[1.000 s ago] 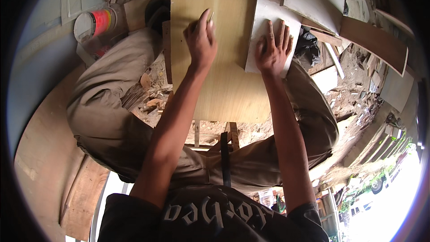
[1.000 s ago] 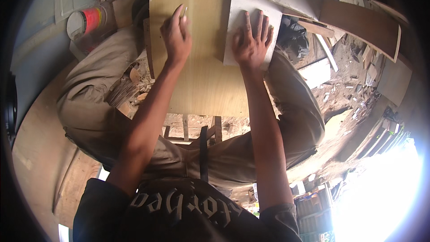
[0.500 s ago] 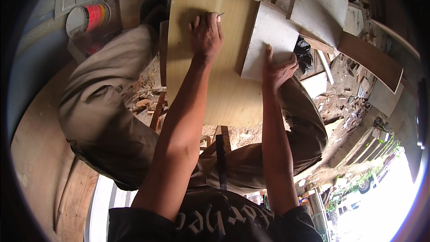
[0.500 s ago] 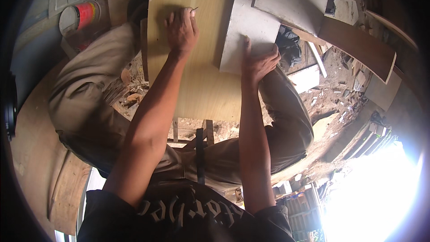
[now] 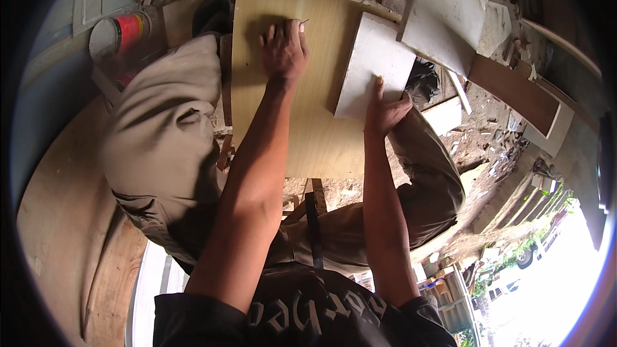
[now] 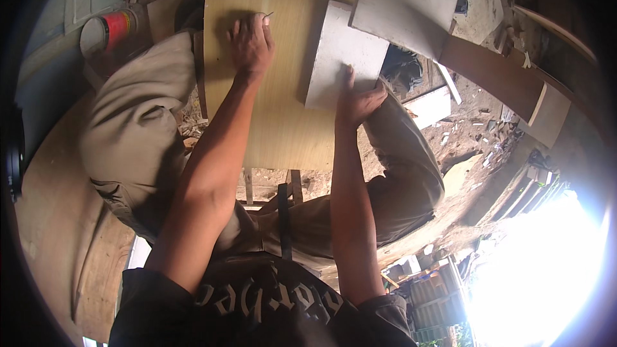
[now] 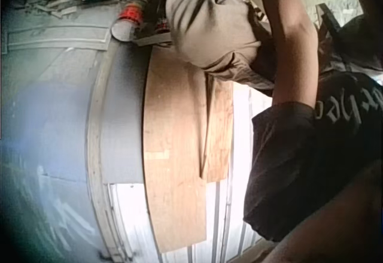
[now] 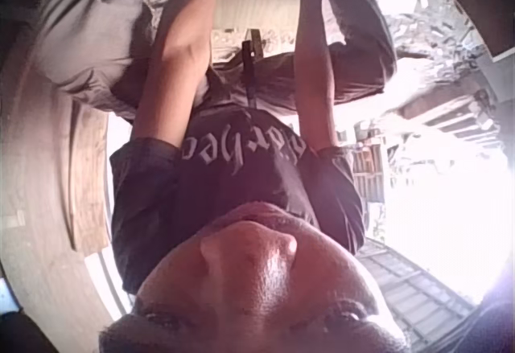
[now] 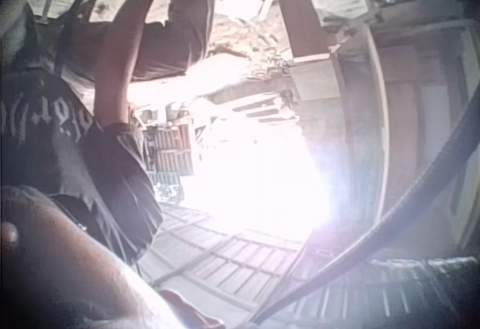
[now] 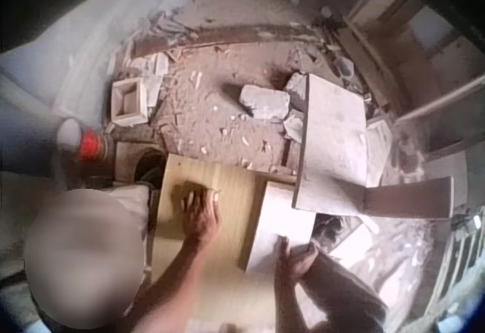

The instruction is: The person sits on the floor and sands a rectangular board with a sanding block. They flip the board over to sand both sides and then place a smaller white board on top to sand its edges.

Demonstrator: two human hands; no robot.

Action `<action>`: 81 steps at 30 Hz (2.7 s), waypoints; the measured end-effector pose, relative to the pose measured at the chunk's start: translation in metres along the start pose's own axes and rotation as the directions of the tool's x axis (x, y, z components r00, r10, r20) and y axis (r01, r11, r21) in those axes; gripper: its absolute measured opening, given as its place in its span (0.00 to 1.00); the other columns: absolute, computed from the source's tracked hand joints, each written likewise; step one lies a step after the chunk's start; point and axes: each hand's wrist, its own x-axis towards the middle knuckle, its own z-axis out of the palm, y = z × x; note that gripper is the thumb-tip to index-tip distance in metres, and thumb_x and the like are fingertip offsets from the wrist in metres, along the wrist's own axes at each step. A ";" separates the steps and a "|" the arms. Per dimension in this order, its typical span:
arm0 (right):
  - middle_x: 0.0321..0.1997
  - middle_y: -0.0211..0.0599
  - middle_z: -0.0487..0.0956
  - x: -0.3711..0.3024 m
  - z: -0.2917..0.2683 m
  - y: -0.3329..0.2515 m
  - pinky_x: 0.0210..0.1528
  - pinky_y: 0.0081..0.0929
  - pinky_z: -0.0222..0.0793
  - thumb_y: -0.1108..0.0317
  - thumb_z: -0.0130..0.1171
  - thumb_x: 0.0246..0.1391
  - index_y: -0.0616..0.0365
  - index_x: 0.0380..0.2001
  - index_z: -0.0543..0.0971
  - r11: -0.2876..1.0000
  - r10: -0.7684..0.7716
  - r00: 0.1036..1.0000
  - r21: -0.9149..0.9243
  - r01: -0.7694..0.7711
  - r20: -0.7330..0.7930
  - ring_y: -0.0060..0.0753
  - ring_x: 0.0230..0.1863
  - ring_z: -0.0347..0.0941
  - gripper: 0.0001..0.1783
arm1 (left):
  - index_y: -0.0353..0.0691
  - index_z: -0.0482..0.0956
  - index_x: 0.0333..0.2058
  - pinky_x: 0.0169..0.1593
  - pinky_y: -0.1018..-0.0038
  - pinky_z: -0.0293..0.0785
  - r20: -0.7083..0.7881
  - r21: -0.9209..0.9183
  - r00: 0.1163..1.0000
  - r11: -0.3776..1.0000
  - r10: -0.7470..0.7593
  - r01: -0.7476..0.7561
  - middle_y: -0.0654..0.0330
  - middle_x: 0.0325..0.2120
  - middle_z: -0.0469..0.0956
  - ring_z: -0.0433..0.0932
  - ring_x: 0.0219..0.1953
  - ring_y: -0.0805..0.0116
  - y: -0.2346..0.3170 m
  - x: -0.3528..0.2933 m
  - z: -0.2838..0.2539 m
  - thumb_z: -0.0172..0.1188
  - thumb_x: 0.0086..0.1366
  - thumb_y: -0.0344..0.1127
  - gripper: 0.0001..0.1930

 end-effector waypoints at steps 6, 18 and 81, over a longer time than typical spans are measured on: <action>0.52 0.67 0.74 -0.001 -0.009 0.009 0.60 0.50 0.66 0.36 0.69 0.50 0.78 0.52 0.68 0.994 0.101 0.993 0.030 -0.102 0.054 0.65 0.56 0.71 0.50 | 0.49 0.75 0.43 0.46 0.51 0.68 -0.003 0.007 1.000 1.000 -0.007 0.007 0.58 0.36 0.79 0.75 0.43 0.51 0.001 0.000 0.005 0.54 0.69 0.39 0.06; 0.47 0.64 0.80 0.020 -0.026 0.031 0.57 0.48 0.69 0.39 0.69 0.51 0.74 0.49 0.77 0.963 0.268 0.935 -0.026 -0.270 0.231 0.63 0.53 0.76 0.43 | 0.49 0.75 0.42 0.45 0.52 0.68 -0.028 0.034 1.000 0.999 0.005 -0.004 0.56 0.33 0.79 0.76 0.43 0.52 0.001 0.002 0.009 0.56 0.66 0.38 0.07; 0.68 0.64 0.66 -0.027 0.005 -0.116 0.75 0.51 0.50 0.64 0.52 0.66 0.70 0.64 0.66 0.835 -0.492 0.824 0.423 0.353 0.283 0.63 0.73 0.57 0.28 | 0.48 0.76 0.40 0.43 0.55 0.68 -0.068 -0.005 0.997 1.000 0.027 -0.027 0.59 0.36 0.78 0.76 0.40 0.53 -0.008 -0.004 0.010 0.48 0.73 0.41 0.09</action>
